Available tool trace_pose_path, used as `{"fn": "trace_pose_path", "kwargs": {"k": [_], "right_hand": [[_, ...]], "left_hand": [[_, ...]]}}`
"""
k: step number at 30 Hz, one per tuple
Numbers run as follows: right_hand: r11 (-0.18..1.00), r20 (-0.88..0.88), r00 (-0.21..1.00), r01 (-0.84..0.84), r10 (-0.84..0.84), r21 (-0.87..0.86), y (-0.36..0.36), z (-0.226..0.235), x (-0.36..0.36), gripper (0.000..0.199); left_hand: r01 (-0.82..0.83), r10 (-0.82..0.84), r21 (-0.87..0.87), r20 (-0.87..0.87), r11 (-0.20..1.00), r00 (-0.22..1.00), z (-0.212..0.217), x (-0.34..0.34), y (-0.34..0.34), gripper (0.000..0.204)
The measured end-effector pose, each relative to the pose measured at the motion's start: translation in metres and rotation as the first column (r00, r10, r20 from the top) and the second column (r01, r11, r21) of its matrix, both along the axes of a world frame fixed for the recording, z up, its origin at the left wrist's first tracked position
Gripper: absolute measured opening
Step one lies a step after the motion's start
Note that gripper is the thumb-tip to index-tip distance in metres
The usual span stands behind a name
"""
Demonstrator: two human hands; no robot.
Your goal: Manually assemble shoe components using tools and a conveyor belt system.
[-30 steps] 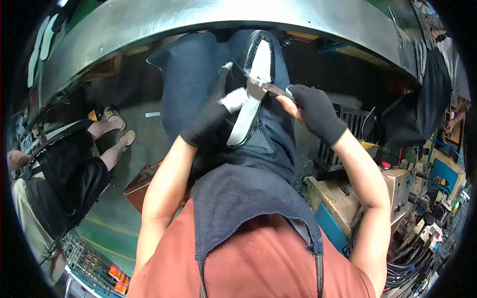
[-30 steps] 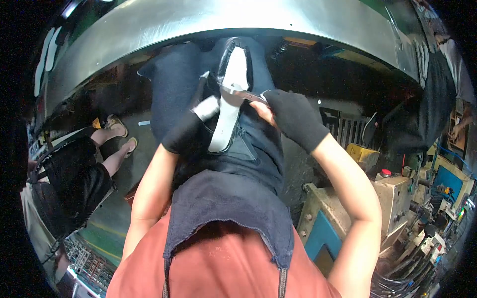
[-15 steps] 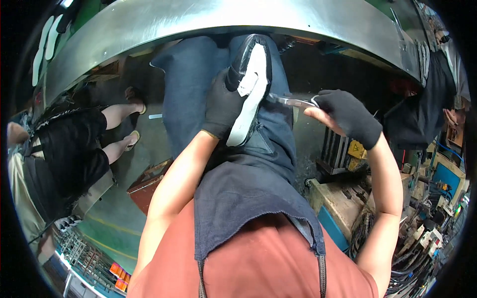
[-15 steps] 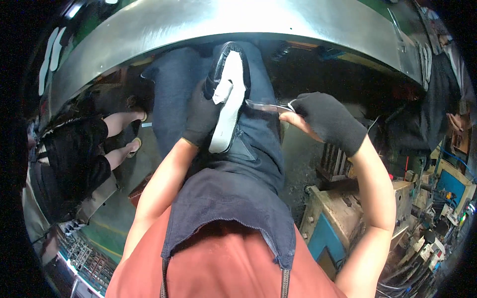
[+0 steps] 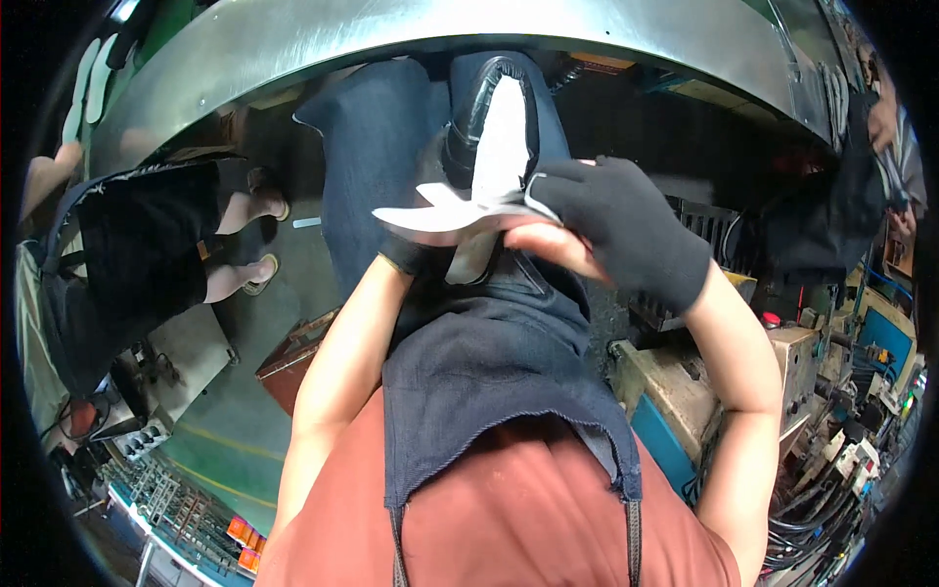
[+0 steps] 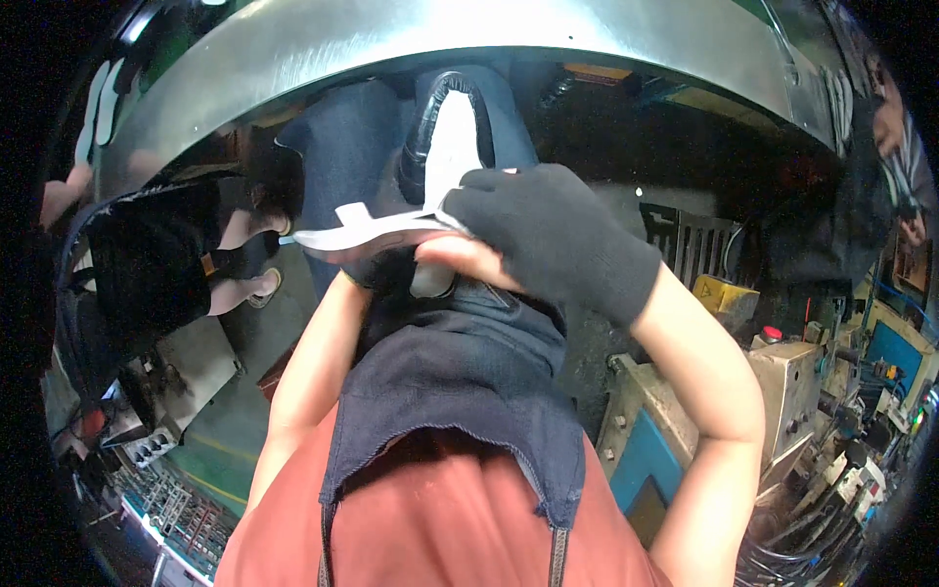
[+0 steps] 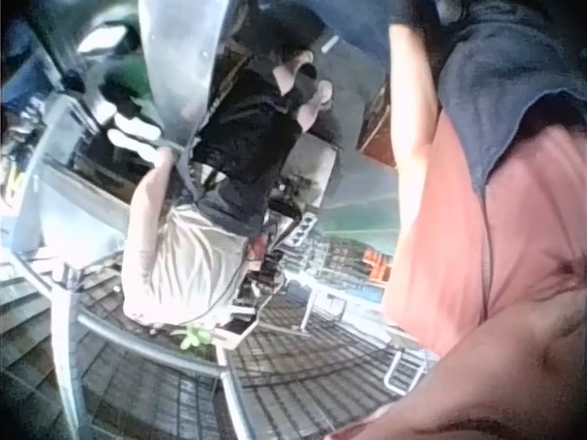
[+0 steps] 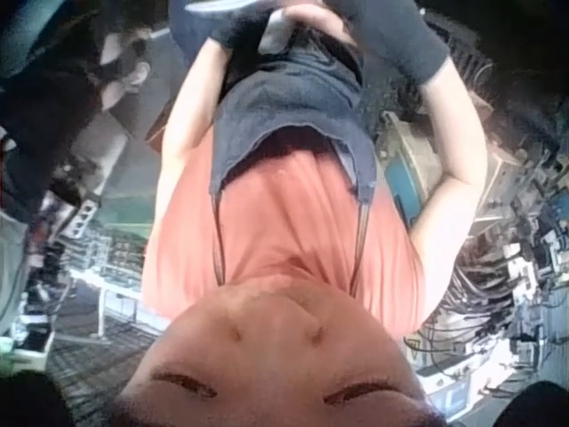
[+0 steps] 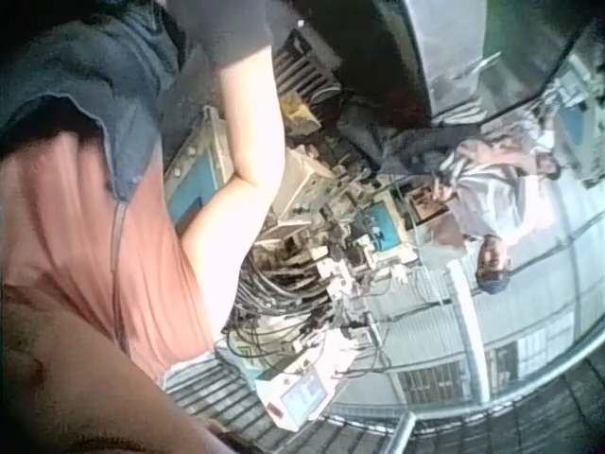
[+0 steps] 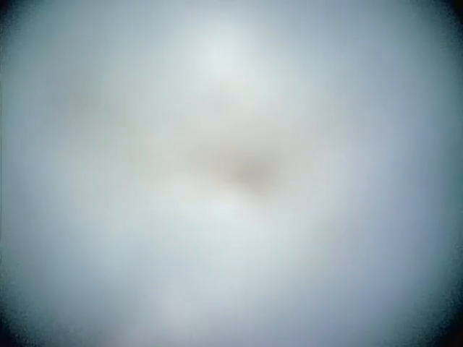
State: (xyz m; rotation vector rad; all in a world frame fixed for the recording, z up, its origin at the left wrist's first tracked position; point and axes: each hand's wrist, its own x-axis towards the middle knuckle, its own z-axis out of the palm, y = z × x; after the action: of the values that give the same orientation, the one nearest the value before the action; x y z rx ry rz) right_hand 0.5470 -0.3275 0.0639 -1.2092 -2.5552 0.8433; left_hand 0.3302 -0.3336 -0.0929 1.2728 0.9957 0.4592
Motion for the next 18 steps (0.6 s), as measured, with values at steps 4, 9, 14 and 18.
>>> {"fn": "trace_pose_path", "kwargs": {"k": [4, 9, 14, 18], "right_hand": [[0.929, 0.159, 0.959, 0.267, -0.233, -0.254, 0.012, -0.033, 0.02, 0.045], [0.997, -0.075, 0.994, 0.075, -0.074, 0.012, -0.019, -0.011, -0.003, 0.048], [0.793, 0.098, 0.885, 0.454, -0.456, -0.405, -0.037, -0.072, 0.034, 0.045], [0.643, -0.127, 0.71, 0.528, -0.692, -0.554, -0.092, -0.096, 0.036, 0.036]], "left_hand": [[-0.335, 0.337, 0.233, 0.033, 0.913, 0.941, 0.012, 0.02, -0.005, 0.069], [0.247, -0.207, 0.115, -0.28, 0.962, 0.937, 0.015, -0.013, -0.017, 0.055], [-0.115, 0.231, 0.385, -0.27, 0.916, 0.935, 0.014, -0.002, -0.041, 0.118], [-0.093, 0.134, 0.168, -0.255, 0.981, 0.957, 0.022, -0.012, -0.056, 0.121]]}}
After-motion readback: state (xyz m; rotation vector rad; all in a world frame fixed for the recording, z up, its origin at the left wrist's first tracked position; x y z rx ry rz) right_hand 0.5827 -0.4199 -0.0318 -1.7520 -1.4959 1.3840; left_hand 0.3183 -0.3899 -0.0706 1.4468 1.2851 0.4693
